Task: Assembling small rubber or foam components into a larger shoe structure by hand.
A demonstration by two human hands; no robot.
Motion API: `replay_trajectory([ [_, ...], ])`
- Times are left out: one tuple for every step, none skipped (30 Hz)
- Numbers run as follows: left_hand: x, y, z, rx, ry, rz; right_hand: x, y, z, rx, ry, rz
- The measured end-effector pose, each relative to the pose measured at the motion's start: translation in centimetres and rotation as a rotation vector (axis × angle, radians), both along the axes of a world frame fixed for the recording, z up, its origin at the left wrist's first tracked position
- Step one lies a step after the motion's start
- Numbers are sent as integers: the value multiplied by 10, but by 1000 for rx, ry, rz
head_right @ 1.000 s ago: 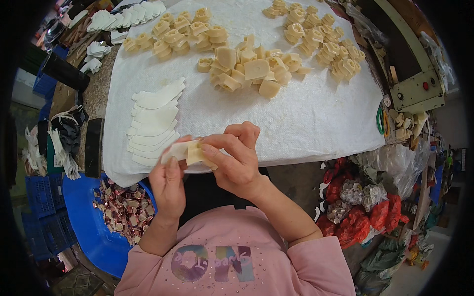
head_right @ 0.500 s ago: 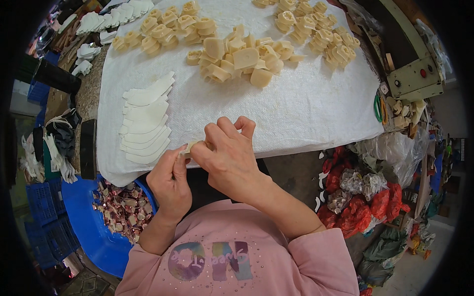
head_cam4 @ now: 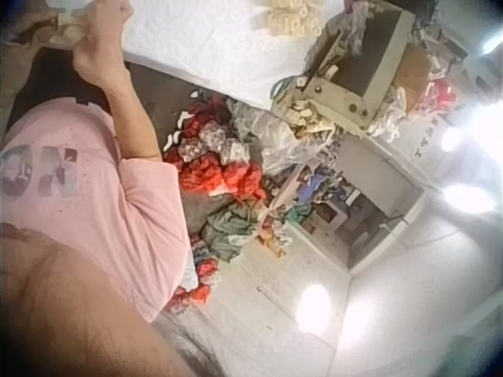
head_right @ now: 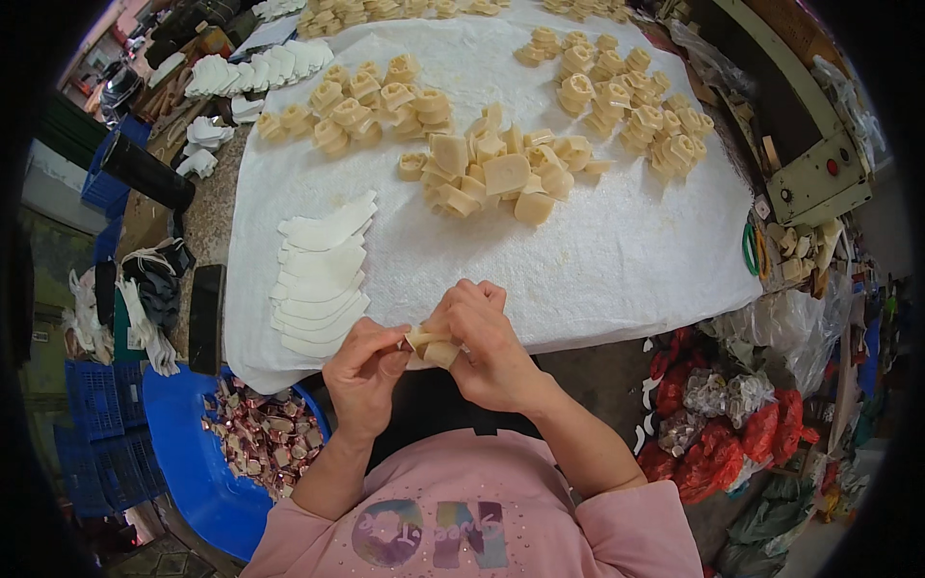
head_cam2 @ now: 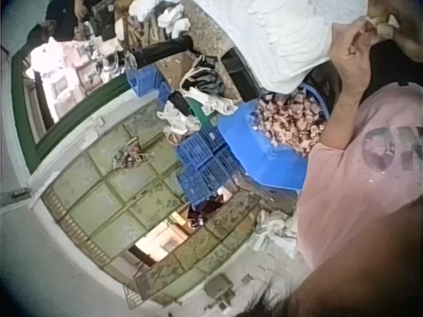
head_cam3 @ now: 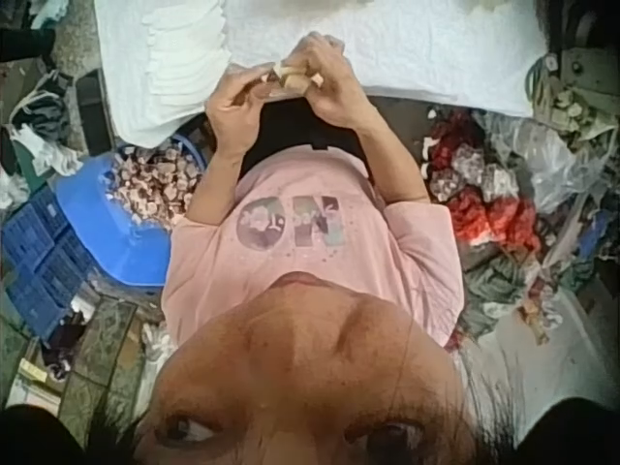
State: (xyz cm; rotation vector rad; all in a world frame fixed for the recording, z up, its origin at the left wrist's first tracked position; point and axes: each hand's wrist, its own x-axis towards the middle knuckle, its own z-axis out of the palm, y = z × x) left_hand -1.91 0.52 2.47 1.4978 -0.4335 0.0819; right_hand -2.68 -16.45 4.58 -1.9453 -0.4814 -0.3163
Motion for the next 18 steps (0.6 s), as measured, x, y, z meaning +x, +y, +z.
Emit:
replay_trajectory([
  [-1, -2, 1, 23, -29, 9, -1, 0, 0, 17, 15, 23],
  [0, -4, 4, 47, -70, 26, -1, 0, 0, 34, 30, 46],
  [1, -5, 5, 48, -73, 25, 0, 0, 1, 35, 27, 45],
  [1, -6, 6, 136, -156, 50, 0, 0, 3, 7, 32, 75],
  [2, -6, 7, 224, -237, 76, 0, 0, 4, -21, 37, 105],
  [5, -7, 5, 259, -299, 83, 0, 0, 4, -21, 37, 106],
  [8, -8, 3, 257, -300, 82, 0, -1, 3, -77, 59, 142],
  [10, -8, 2, 284, -353, 85, 0, -1, 3, -134, 82, 179],
  [10, -8, 0, 312, -405, 88, -1, -1, 2, -135, 82, 180],
  [10, -7, -1, 311, -405, 89, -1, -1, 1, -136, 71, 189],
  [9, -5, -1, 307, -356, 65, -1, 0, 1, -137, 61, 198],
  [8, -4, -2, 304, -306, 42, 0, 0, -1, -138, 62, 200],
  [7, -5, 1, 301, -304, 39, 1, 0, -3, -105, 1, 164],
  [6, -6, 8, 278, -286, 62, 2, 1, -5, -73, -60, 127],
  [6, -8, 13, 254, -266, 84, 4, 1, -6, -75, -55, 123],
  [6, -7, 15, 252, -259, 80, 6, 0, -6, -76, -116, 78],
  [8, -4, 16, 281, -351, 122, 6, 0, -7, -78, -175, 33],
  [11, -2, 16, 309, -442, 164, 4, 0, -6, -142, -155, 15],
])
